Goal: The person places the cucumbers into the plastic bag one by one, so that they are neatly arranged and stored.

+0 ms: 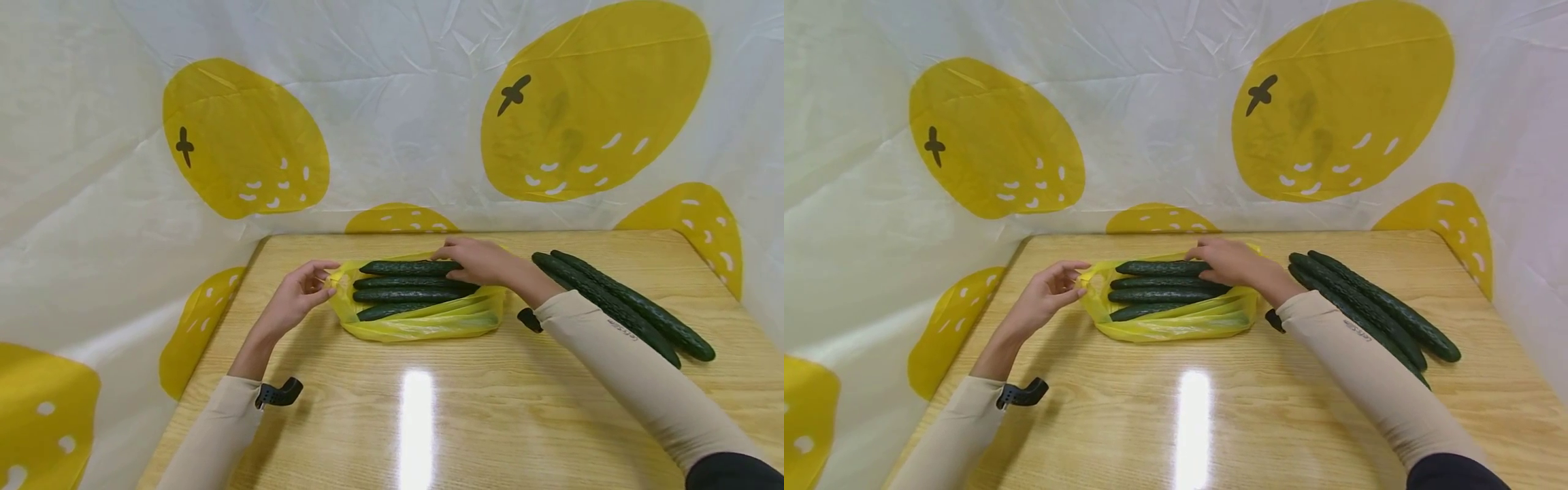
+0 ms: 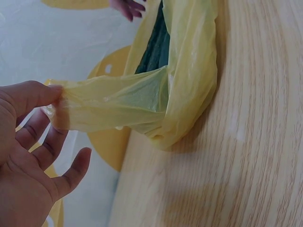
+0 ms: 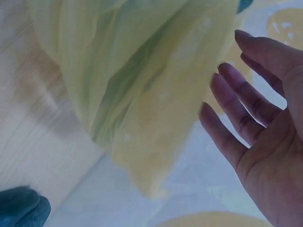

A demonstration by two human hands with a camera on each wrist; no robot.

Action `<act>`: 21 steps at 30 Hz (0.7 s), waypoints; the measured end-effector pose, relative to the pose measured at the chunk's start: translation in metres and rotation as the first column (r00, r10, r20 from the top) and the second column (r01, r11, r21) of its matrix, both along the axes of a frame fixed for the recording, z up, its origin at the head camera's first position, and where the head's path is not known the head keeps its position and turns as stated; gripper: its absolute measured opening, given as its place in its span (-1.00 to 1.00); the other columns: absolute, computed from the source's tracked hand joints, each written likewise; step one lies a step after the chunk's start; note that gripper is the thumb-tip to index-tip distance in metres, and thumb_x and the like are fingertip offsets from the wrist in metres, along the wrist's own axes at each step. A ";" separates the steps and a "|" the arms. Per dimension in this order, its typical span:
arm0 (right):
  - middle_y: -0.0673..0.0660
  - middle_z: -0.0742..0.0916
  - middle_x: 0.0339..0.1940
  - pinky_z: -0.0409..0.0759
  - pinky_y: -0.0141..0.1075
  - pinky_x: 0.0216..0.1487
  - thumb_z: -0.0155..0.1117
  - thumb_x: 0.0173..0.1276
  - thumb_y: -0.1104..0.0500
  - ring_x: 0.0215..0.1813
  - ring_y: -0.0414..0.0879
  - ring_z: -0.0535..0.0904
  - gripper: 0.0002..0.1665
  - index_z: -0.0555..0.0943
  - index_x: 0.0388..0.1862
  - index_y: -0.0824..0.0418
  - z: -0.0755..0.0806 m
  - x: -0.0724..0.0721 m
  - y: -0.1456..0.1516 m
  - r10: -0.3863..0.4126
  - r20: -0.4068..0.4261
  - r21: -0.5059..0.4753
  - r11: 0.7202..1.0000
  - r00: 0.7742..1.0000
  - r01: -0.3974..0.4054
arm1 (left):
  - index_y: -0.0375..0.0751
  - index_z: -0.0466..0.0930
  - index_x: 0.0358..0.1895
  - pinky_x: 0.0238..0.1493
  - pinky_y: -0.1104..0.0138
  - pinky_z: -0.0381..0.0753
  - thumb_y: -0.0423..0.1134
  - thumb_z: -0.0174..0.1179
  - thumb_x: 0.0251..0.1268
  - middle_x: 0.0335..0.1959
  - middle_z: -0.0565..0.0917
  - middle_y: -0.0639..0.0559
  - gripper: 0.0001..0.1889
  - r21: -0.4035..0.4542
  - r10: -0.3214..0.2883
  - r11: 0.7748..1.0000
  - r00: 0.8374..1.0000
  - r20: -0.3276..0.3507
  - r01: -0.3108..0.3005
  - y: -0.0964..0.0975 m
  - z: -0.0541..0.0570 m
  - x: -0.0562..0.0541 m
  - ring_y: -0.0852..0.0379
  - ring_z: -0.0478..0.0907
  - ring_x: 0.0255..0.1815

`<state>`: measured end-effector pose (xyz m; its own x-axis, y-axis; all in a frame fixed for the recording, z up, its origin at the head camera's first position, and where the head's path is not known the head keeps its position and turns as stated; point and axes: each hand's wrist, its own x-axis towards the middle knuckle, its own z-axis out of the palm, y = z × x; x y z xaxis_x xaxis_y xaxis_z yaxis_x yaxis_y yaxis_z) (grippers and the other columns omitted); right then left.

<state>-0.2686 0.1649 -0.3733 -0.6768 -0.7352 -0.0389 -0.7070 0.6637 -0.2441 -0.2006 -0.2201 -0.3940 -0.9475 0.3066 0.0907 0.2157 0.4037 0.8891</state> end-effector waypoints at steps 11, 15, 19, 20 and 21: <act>0.18 0.63 0.12 0.61 0.01 0.02 0.38 0.43 0.13 0.07 0.11 0.62 -0.45 0.56 0.36 0.20 0.020 0.024 0.036 -0.003 0.046 -0.098 0.995 0.999 0.007 | -0.07 0.55 0.31 -0.19 0.36 0.56 -0.35 0.28 0.41 -0.06 0.54 -0.13 -0.57 0.003 -0.005 1.000 1.000 -0.005 0.005 0.001 0.001 0.002 -0.08 0.50 -0.13; 0.12 0.64 0.10 0.60 -0.01 0.00 0.37 0.44 0.15 0.09 0.10 0.63 -0.46 0.56 0.36 0.19 0.024 0.032 0.052 -0.018 0.072 -0.141 0.990 0.997 0.028 | -0.09 0.54 0.32 -0.19 0.37 0.56 -0.36 0.28 0.41 -0.06 0.53 -0.13 -0.56 0.008 -0.009 1.000 1.000 -0.009 0.009 0.001 0.001 0.002 -0.06 0.49 -0.14; 0.06 0.65 0.05 0.59 -0.02 -0.02 0.37 0.43 0.18 0.08 0.08 0.64 -0.47 0.56 0.36 0.17 0.029 0.042 0.067 -0.047 0.101 -0.173 0.983 0.994 0.064 | -0.09 0.54 0.32 -0.19 0.37 0.56 -0.36 0.28 0.41 -0.05 0.53 -0.12 -0.56 0.015 -0.009 1.000 1.000 0.001 0.009 0.001 0.001 0.002 -0.05 0.50 -0.14; 0.06 0.65 0.05 0.60 -0.02 -0.01 0.37 0.43 0.18 0.09 0.08 0.64 -0.46 0.56 0.36 0.17 0.030 0.043 0.071 -0.051 0.104 -0.180 0.981 0.993 0.070 | -0.09 0.54 0.32 -0.19 0.37 0.57 -0.36 0.28 0.41 -0.05 0.53 -0.12 -0.56 0.016 -0.007 1.000 1.000 0.004 0.007 0.001 0.000 0.002 -0.05 0.50 -0.13; 0.05 0.66 0.05 0.59 -0.01 -0.01 0.38 0.43 0.18 0.09 0.08 0.64 -0.46 0.56 0.36 0.17 0.031 0.045 0.075 -0.059 0.107 -0.186 0.979 0.993 0.078 | -0.09 0.54 0.31 -0.19 0.37 0.57 -0.36 0.28 0.41 -0.05 0.52 -0.13 -0.57 0.016 -0.006 1.000 1.000 0.005 0.006 0.001 0.000 0.001 -0.04 0.51 -0.13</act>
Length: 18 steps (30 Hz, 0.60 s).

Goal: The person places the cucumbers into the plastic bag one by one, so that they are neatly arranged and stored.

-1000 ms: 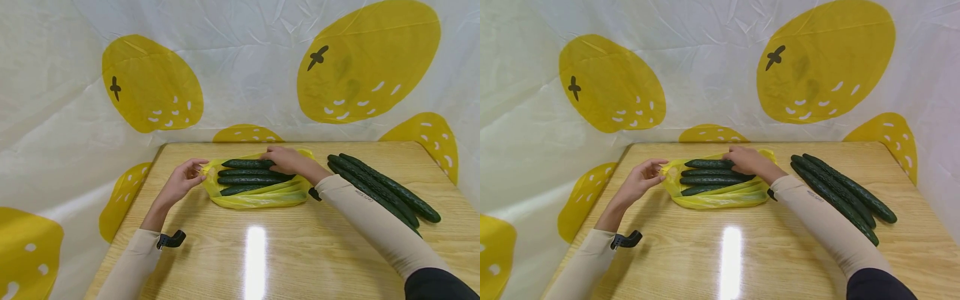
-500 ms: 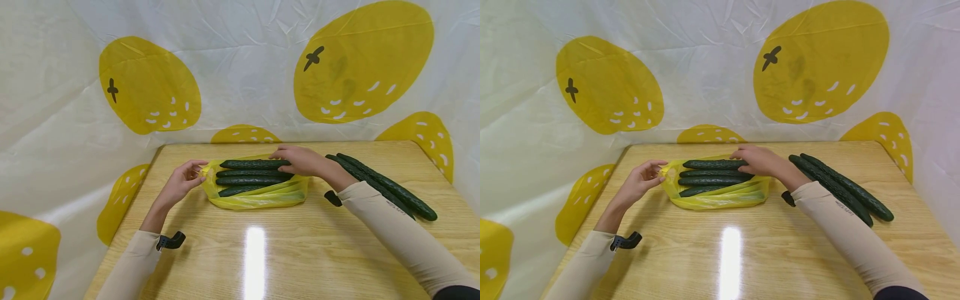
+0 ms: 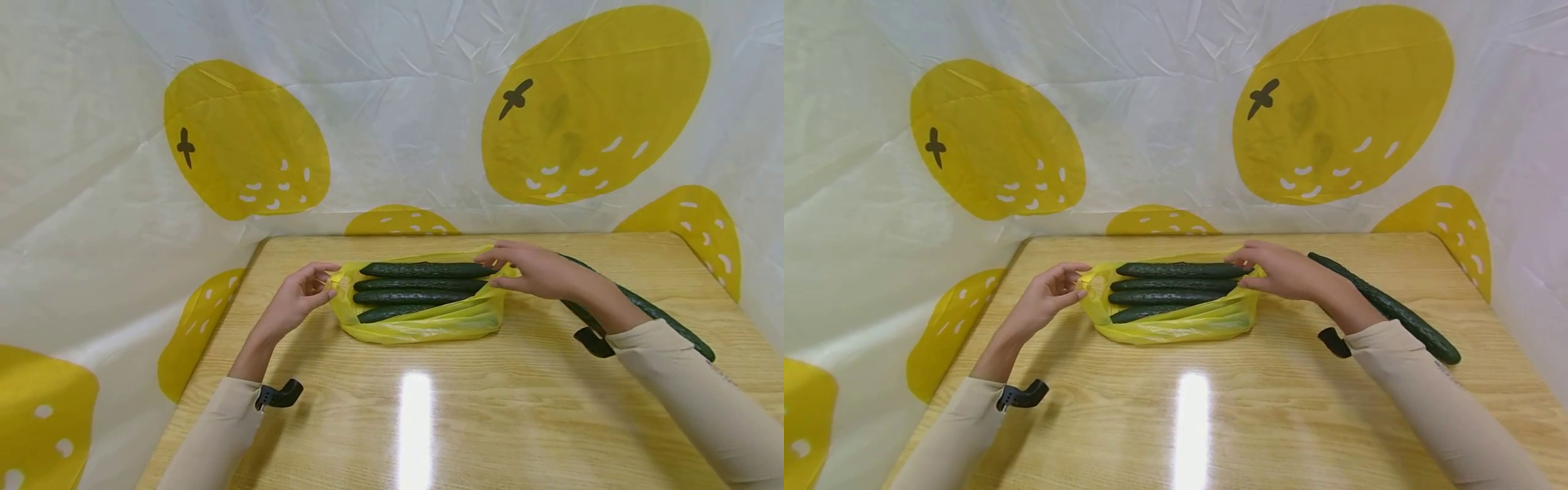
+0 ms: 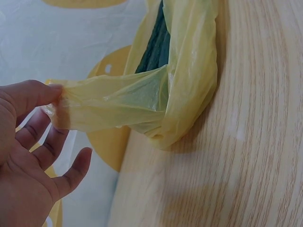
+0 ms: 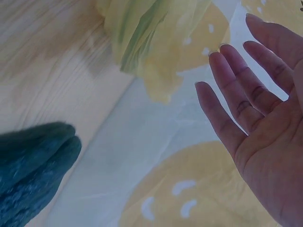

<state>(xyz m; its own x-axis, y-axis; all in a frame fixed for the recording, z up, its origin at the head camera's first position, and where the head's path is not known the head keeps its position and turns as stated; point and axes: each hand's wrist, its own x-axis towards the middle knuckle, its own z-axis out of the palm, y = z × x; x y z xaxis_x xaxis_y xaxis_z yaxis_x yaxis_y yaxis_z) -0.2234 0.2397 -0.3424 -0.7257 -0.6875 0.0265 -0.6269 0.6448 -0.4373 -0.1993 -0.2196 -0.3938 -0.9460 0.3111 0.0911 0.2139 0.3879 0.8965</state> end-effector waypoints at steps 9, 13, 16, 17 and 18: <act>0.14 0.67 0.11 0.61 0.03 0.04 0.37 0.43 0.19 0.08 0.02 0.64 -0.47 0.55 0.35 0.22 0.002 0.010 0.035 -0.041 0.002 -0.015 0.999 0.999 0.041 | -0.10 0.56 0.29 -0.18 0.36 0.57 -0.34 0.28 0.42 -0.03 0.51 -0.17 -0.60 -0.009 -0.002 1.000 1.000 0.017 0.002 0.000 -0.001 -0.001 -0.08 0.49 -0.12; 0.10 0.66 0.09 0.62 0.00 0.02 0.38 0.42 0.17 0.04 -0.03 0.64 -0.45 0.54 0.36 0.25 0.000 0.013 0.048 -0.058 -0.005 -0.005 0.998 0.998 0.058 | -0.12 0.56 0.29 -0.19 0.34 0.57 -0.33 0.28 0.42 -0.04 0.51 -0.17 -0.60 -0.016 -0.003 1.000 1.000 0.024 0.003 -0.001 0.000 -0.001 -0.08 0.50 -0.12; 0.06 0.67 0.07 0.63 -0.02 0.02 0.39 0.41 0.18 0.02 -0.06 0.65 -0.45 0.55 0.35 0.26 -0.003 0.015 0.057 -0.076 -0.006 0.002 0.997 0.997 0.076 | -0.11 0.56 0.30 -0.18 0.29 0.58 -0.31 0.28 0.43 -0.04 0.51 -0.17 -0.59 -0.016 -0.007 1.000 1.000 0.029 0.007 -0.002 -0.001 -0.002 -0.07 0.51 -0.13; 0.07 0.67 0.08 0.63 -0.01 0.02 0.39 0.41 0.19 0.03 -0.06 0.65 -0.45 0.55 0.35 0.26 -0.004 0.016 0.060 -0.081 -0.001 0.004 0.997 0.997 0.081 | -0.11 0.56 0.30 -0.18 0.29 0.58 -0.31 0.28 0.43 -0.04 0.51 -0.17 -0.59 -0.014 -0.009 1.000 1.000 0.030 0.010 -0.002 -0.001 -0.002 -0.07 0.51 -0.13; 0.06 0.67 0.08 0.64 -0.03 0.01 0.40 0.40 0.21 0.03 -0.05 0.66 -0.45 0.54 0.35 0.26 -0.004 0.016 0.063 -0.087 0.004 0.010 0.996 0.996 0.087 | -0.11 0.56 0.30 -0.18 0.29 0.58 -0.31 0.28 0.43 -0.04 0.50 -0.17 -0.59 -0.013 -0.011 1.000 0.999 0.030 0.011 -0.002 -0.001 -0.002 -0.07 0.51 -0.13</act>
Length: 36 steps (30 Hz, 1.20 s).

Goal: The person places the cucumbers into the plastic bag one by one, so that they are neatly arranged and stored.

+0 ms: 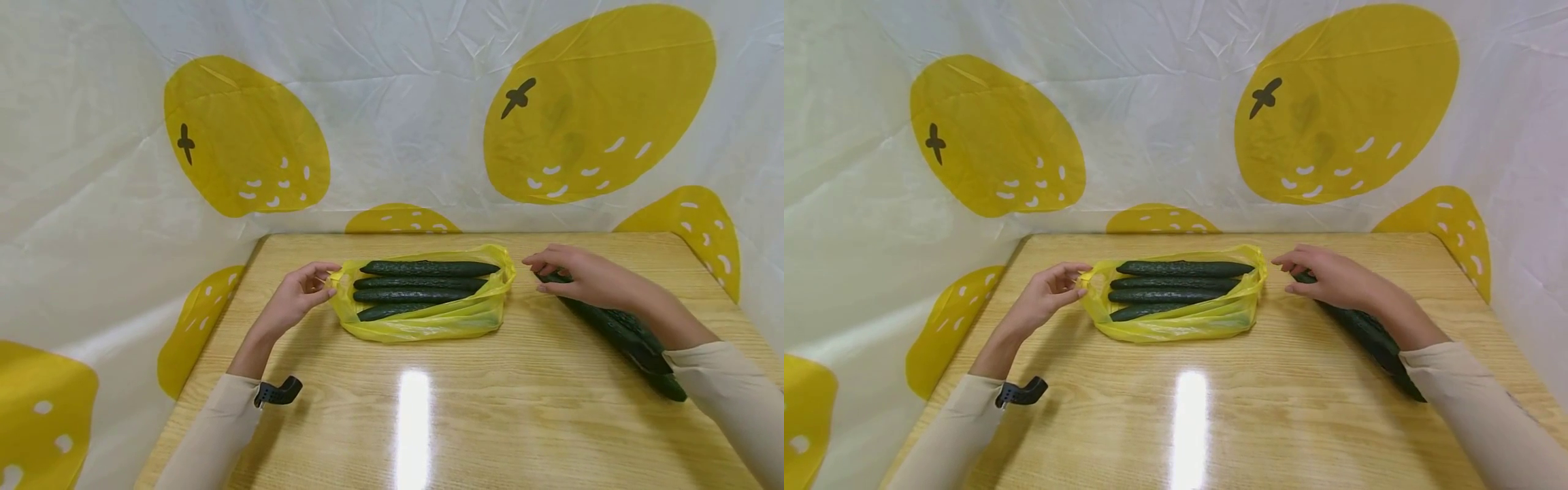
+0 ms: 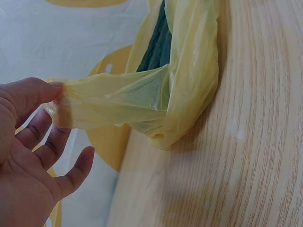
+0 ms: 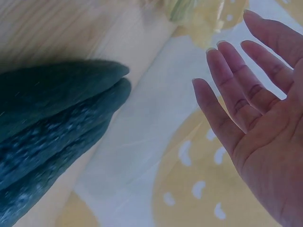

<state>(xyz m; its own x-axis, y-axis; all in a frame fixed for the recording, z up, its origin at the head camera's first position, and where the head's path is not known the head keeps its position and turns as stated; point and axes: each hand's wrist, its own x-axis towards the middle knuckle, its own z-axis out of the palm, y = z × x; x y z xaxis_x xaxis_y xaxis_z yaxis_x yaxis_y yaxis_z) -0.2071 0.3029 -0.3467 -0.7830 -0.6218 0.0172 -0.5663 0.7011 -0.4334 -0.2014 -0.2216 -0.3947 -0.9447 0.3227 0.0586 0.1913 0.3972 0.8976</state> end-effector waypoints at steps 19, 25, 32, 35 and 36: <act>0.08 0.71 0.06 0.66 -0.18 -0.12 0.46 0.34 0.21 -0.03 0.02 0.68 -0.44 0.57 0.30 0.23 -0.020 0.021 0.051 -0.082 -0.006 0.007 0.997 0.997 0.082 | -0.16 0.60 0.29 -0.23 0.32 0.47 -0.27 0.28 0.44 -0.17 0.52 -0.11 -0.61 0.001 -0.015 1.000 1.000 0.001 0.015 0.000 0.002 -0.001 0.03 0.40 -0.23; 0.17 0.66 0.15 0.69 -0.13 -0.09 0.46 0.34 0.20 0.01 0.10 0.66 -0.42 0.55 0.32 0.25 -0.025 0.026 0.060 -0.111 0.010 0.016 0.994 0.994 0.111 | -0.13 0.61 0.27 -0.18 0.33 0.50 -0.27 0.29 0.44 -0.11 0.54 -0.16 -0.62 -0.003 -0.008 1.000 1.000 0.017 0.008 0.001 0.004 0.000 -0.03 0.42 -0.18; 0.27 0.63 0.23 0.68 -0.05 -0.04 0.45 0.35 0.16 0.09 0.21 0.62 -0.39 0.53 0.33 0.31 -0.029 0.033 0.068 -0.135 0.066 0.028 0.991 0.989 0.134 | -0.12 0.61 0.28 -0.12 0.30 0.57 -0.27 0.29 0.43 -0.04 0.51 -0.15 -0.61 -0.016 0.000 1.000 1.000 0.022 0.000 0.001 0.003 0.001 -0.05 0.48 -0.11; 0.30 0.61 0.26 0.68 -0.07 -0.06 0.45 0.36 0.15 0.12 0.23 0.62 -0.37 0.51 0.34 0.33 -0.032 0.034 0.071 -0.136 0.094 0.025 0.991 0.986 0.134 | -0.13 0.60 0.28 -0.14 0.30 0.57 -0.28 0.29 0.43 -0.04 0.51 -0.15 -0.62 -0.018 0.001 1.000 1.000 0.018 0.000 0.000 0.002 0.000 -0.05 0.48 -0.12; 0.32 0.60 0.26 0.68 -0.07 -0.06 0.44 0.36 0.14 0.13 0.25 0.62 -0.36 0.50 0.35 0.33 -0.032 0.035 0.072 -0.135 0.105 0.023 0.991 0.985 0.134 | -0.13 0.60 0.28 -0.15 0.31 0.56 -0.28 0.29 0.43 -0.04 0.50 -0.15 -0.62 -0.019 0.000 1.000 1.000 0.017 0.001 0.000 0.002 0.000 -0.05 0.48 -0.12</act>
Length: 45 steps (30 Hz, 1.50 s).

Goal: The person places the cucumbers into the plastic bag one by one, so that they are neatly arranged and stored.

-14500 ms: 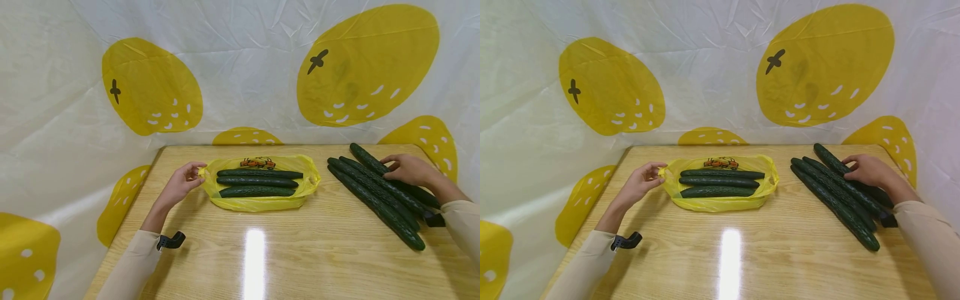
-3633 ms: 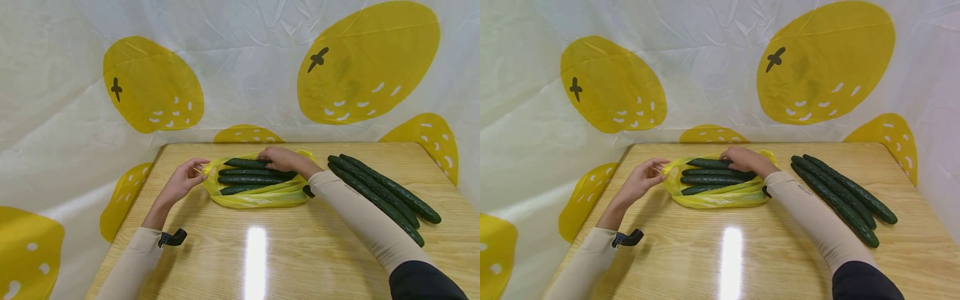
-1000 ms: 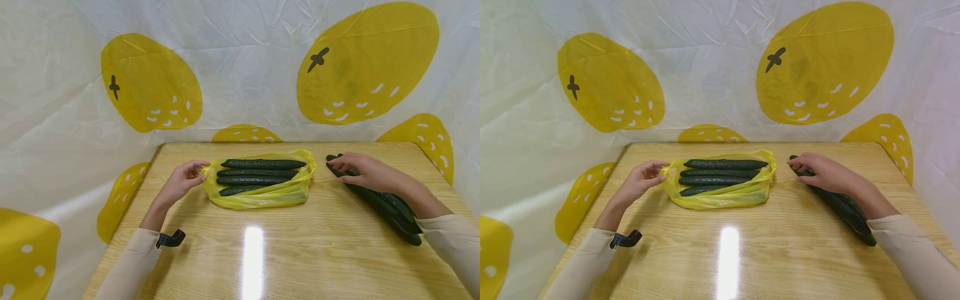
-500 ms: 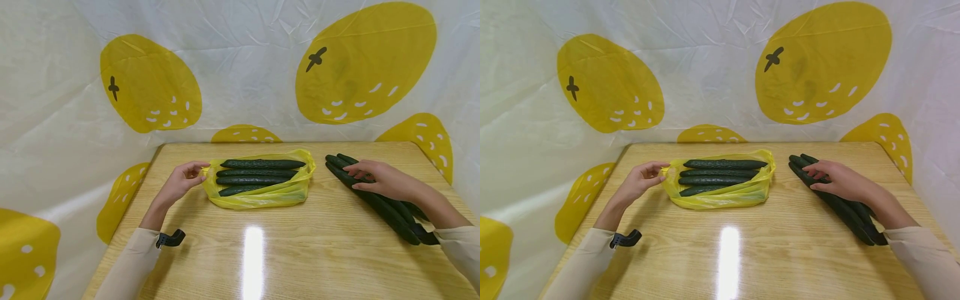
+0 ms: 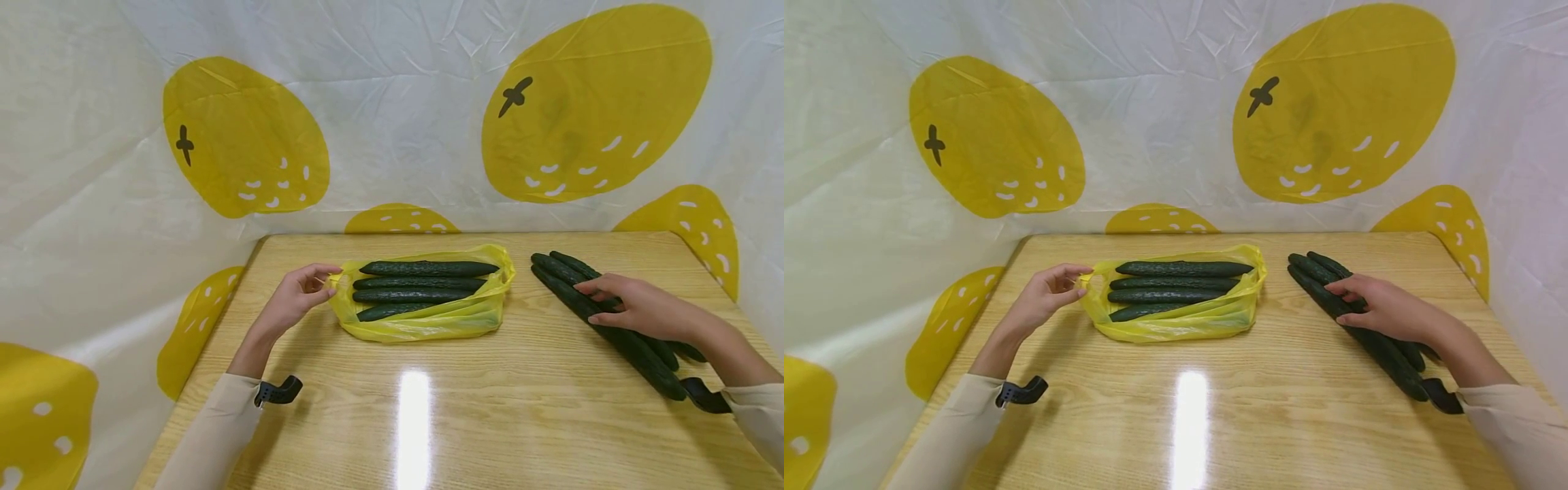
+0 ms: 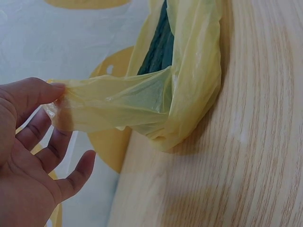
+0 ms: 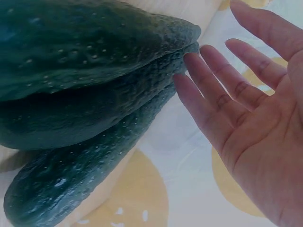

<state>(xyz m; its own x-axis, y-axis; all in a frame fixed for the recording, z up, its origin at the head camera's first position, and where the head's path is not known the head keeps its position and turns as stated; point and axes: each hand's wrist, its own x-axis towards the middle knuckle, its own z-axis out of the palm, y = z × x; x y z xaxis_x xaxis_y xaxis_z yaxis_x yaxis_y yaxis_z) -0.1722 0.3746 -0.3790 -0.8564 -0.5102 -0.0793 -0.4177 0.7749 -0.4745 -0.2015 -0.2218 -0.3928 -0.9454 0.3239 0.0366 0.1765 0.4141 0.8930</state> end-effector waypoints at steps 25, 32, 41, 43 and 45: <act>0.46 0.50 0.37 0.67 -0.02 -0.06 0.41 0.38 0.18 0.15 0.27 0.62 -0.20 0.33 0.50 0.37 -0.016 -0.008 -0.001 0.022 0.116 0.065 0.997 0.993 -0.029 | -0.08 0.61 0.28 -0.12 0.15 0.60 -0.24 0.28 0.45 -0.03 0.52 -0.09 -0.62 -0.008 -0.008 1.000 1.000 -0.023 0.008 -0.002 -0.002 0.000 -0.04 0.50 -0.13; 0.33 0.67 0.14 0.66 -0.06 -0.09 0.46 0.34 0.01 0.08 0.17 0.66 -0.04 0.25 0.52 0.44 -0.019 -0.011 -0.005 0.020 0.153 0.084 0.996 0.988 -0.034 | -0.05 0.61 0.28 -0.06 0.00 0.61 -0.24 0.28 0.45 0.00 0.54 -0.14 -0.63 -0.001 -0.007 1.000 1.000 -0.009 0.007 -0.001 -0.002 0.000 -0.08 0.51 -0.09; 0.09 0.70 -0.12 0.60 -0.15 -0.23 0.49 0.31 -0.03 -0.18 -0.14 0.59 -0.12 0.39 0.35 0.53 -0.022 -0.016 -0.013 0.021 0.148 0.142 0.989 0.989 -0.042 | -0.09 0.61 0.28 -0.11 0.21 0.60 -0.27 0.28 0.44 -0.01 0.51 -0.13 -0.62 -0.002 -0.007 1.000 1.000 -0.009 0.007 -0.001 -0.002 -0.002 -0.07 0.50 -0.10; 0.08 0.70 -0.14 0.60 -0.16 -0.24 0.49 0.30 0.00 -0.20 -0.15 0.59 -0.15 0.41 0.33 0.53 -0.024 -0.016 -0.013 0.019 0.148 0.147 0.988 0.989 -0.041 | -0.08 0.61 0.27 -0.11 0.18 0.61 -0.27 0.28 0.44 -0.02 0.51 -0.13 -0.63 0.002 -0.005 1.000 1.000 -0.004 0.005 -0.001 -0.003 -0.001 -0.08 0.49 -0.11; 0.11 0.71 -0.13 0.62 -0.14 -0.22 0.50 0.29 0.03 -0.18 -0.12 0.63 -0.18 0.43 0.32 0.52 -0.025 -0.016 -0.014 0.014 0.149 0.148 0.988 0.989 -0.036 | -0.08 0.61 0.27 -0.11 0.19 0.61 -0.27 0.27 0.45 -0.03 0.50 -0.11 -0.63 0.003 -0.004 1.000 1.000 -0.004 0.004 -0.001 -0.004 -0.002 -0.06 0.49 -0.11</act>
